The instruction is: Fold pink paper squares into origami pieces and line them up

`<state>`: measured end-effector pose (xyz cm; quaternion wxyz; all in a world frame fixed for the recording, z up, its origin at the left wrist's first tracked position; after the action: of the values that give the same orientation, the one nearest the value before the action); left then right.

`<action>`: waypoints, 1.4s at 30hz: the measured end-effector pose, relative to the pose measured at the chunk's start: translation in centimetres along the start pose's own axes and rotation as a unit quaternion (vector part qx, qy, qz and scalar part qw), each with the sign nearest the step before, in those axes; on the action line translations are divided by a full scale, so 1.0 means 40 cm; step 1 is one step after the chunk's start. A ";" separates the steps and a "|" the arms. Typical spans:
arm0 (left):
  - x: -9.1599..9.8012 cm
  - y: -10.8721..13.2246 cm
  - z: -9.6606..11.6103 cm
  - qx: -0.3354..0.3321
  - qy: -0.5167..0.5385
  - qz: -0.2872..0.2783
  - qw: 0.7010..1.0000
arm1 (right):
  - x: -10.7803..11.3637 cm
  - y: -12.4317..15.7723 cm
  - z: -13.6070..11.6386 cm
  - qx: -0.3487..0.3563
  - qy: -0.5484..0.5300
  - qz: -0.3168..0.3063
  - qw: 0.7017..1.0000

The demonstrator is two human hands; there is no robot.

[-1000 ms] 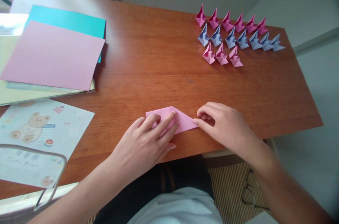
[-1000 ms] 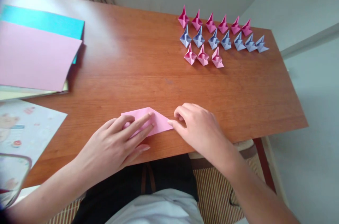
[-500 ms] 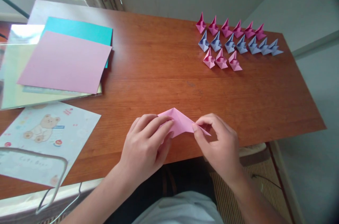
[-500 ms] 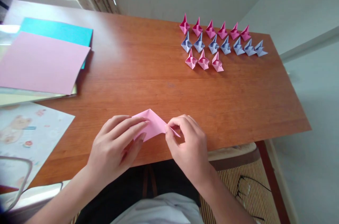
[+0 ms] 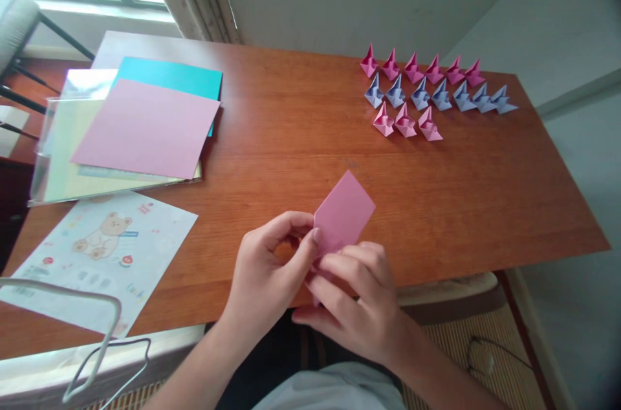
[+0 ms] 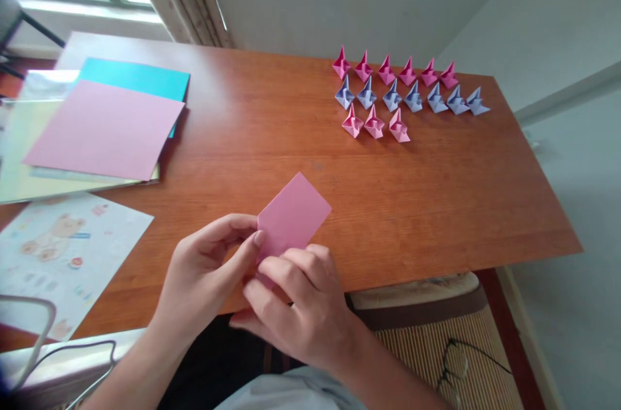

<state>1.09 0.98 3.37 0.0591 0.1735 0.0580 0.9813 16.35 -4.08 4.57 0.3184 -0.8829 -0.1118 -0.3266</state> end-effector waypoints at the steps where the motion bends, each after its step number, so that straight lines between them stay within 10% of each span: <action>1: 0.002 -0.003 0.000 0.000 -0.003 -0.005 1.000 | 0.003 -0.003 0.000 0.009 -0.014 -0.003 1.000; 4: 0.008 -0.015 0.003 -0.018 -0.017 -0.043 0.999 | 0.028 -0.015 0.024 -0.011 -0.036 0.014 0.999; 10: 0.021 -0.028 0.005 -0.072 -0.085 -0.095 0.989 | 0.081 -0.023 0.167 -0.271 -0.132 0.128 0.945; 16: 0.022 -0.034 -0.005 -0.097 -0.143 -0.087 0.981 | 0.070 -0.021 0.212 -0.385 -0.229 0.066 0.892; 23: 0.006 -0.020 -0.031 -0.230 -0.390 0.026 0.891 | 0.049 -0.031 0.223 -0.393 -0.177 0.055 0.901; 30: -0.002 -0.001 -0.051 -0.348 -0.544 0.020 0.763 | 0.046 -0.033 0.220 -0.357 -0.107 0.047 0.927; 42: -0.016 -0.001 -0.033 -0.359 -0.624 0.003 0.694 | 0.034 -0.030 0.201 -0.179 0.064 0.008 0.982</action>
<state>1.23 0.80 1.90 0.1361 0.7121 -0.3496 0.5934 20.96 1.95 1.35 0.1642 -0.9038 -0.0240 -0.3945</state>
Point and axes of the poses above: each hand's wrist, its own y-axis away from the middle knuckle, its own x-axis out of the back of the hand, z = x × y, the point moved 3 cm from there along -y, towards the middle knuckle, and after that the axes turned 12 degrees about -y, right-handed, at the moved point
